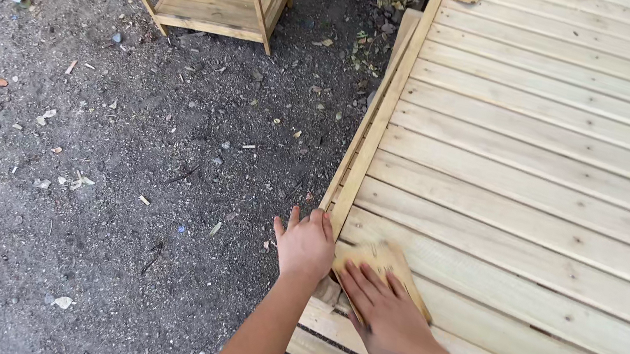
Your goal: The person sands the slatted wooden surface of a furniture panel by hand using sheets of abrasive sandpaper, rubbing along the slats and moving progressively across different sections of the panel, at one point sanding the edge rail.
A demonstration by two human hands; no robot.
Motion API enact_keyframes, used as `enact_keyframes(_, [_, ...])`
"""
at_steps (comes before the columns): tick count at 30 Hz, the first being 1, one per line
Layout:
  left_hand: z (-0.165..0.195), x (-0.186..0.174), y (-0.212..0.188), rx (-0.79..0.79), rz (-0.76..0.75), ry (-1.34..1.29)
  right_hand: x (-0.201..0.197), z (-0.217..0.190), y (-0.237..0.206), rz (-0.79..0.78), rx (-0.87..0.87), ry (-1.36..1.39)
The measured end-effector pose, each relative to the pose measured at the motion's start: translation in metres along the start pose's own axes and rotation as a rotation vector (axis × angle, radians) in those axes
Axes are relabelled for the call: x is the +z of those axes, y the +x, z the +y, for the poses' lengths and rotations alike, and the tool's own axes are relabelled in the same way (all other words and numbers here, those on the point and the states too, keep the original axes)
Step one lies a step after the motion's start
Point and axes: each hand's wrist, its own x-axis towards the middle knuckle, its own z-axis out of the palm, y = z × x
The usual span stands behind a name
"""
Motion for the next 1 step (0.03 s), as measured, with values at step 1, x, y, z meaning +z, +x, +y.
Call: enact_keyframes(1, [-0.001,0.0007,-0.0014,0.002,-0.005,-0.002,-0.0061,-0.0035,0.0092,-0.032,0.021,0.023])
